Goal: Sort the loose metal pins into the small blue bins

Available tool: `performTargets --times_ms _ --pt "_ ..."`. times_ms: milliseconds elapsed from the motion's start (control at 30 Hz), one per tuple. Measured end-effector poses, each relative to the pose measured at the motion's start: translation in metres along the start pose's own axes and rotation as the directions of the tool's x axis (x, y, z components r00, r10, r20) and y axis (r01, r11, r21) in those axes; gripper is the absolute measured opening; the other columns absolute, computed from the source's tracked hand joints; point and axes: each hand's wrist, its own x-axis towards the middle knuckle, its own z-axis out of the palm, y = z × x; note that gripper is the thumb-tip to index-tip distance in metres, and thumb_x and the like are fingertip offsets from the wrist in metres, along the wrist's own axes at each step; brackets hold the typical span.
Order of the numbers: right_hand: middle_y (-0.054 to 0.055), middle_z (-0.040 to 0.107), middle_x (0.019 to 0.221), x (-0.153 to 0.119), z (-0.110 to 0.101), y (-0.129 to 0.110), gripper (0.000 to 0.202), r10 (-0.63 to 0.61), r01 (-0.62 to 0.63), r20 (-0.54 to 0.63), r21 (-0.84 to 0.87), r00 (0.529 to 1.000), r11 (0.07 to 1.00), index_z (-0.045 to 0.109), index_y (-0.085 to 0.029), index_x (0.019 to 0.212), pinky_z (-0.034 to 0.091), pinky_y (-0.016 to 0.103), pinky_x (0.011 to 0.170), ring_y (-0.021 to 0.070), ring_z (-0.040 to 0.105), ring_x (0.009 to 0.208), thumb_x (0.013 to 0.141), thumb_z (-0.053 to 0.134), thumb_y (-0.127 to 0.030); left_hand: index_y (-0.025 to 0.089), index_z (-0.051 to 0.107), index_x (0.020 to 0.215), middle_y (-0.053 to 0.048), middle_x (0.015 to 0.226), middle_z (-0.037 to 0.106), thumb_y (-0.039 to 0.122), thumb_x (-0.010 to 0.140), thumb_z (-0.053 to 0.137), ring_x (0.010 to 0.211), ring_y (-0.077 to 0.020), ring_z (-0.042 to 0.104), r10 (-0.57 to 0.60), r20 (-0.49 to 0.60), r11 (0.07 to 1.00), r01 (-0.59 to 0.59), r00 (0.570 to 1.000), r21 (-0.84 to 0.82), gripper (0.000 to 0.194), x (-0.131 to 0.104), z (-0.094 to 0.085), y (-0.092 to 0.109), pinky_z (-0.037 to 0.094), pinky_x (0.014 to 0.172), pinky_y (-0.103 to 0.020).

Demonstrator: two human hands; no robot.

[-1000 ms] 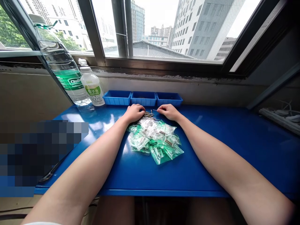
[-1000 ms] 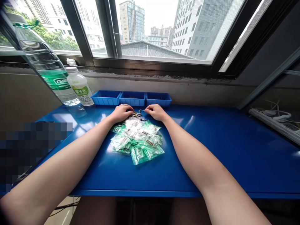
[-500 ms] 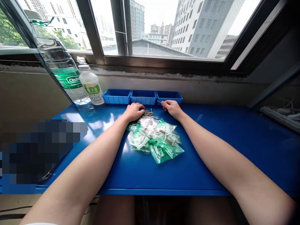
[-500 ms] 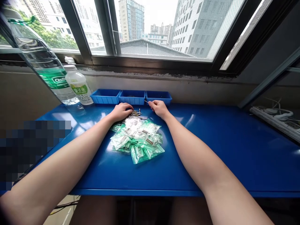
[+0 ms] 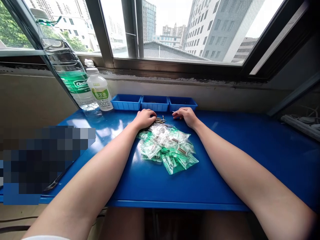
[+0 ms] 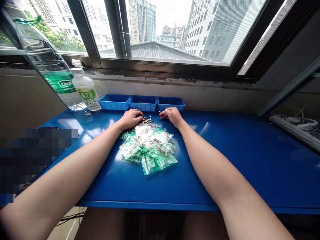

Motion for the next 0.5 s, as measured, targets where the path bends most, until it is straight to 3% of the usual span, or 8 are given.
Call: performTargets --times_ms 133,333,500 --pt "0.009 0.074 0.072 -0.001 0.0 0.002 0.013 -0.015 0.015 -0.009 0.042 1.0 0.999 0.058 -0.016 0.053 0.037 0.023 0.05 0.0171 0.068 0.062 0.063 0.063 -0.023 0.025 0.074 0.102 -0.004 0.119 0.07 0.036 0.087 0.046 0.118 -0.0284 0.055 0.006 -0.001 1.0 -0.006 1.0 -0.001 0.033 0.0 0.0 0.0 0.041 0.103 -0.043" --pt "0.002 0.069 0.066 0.007 0.002 0.009 0.021 -0.033 0.048 -0.185 0.074 0.982 0.996 0.061 -0.017 0.07 0.036 0.02 0.043 0.0092 0.058 0.046 0.076 0.068 -0.035 0.026 0.074 0.1 -0.003 0.119 0.07 0.036 0.087 0.047 0.118 -0.0275 0.055 0.003 0.001 1.0 -0.003 1.0 0.008 0.032 0.0 -0.001 0.0 0.041 0.104 -0.041" --pt "-0.001 0.065 0.063 0.009 0.0 0.008 0.025 0.022 0.025 -0.304 0.151 0.953 0.988 0.059 -0.017 0.074 0.034 0.018 0.039 0.007 0.053 0.043 0.079 0.072 -0.037 0.026 0.074 0.101 -0.003 0.119 0.07 0.038 0.087 0.047 0.118 -0.0276 0.056 0.01 0.009 1.0 -0.01 1.0 0.004 0.033 0.0 0.0 -0.001 0.042 0.103 -0.042"
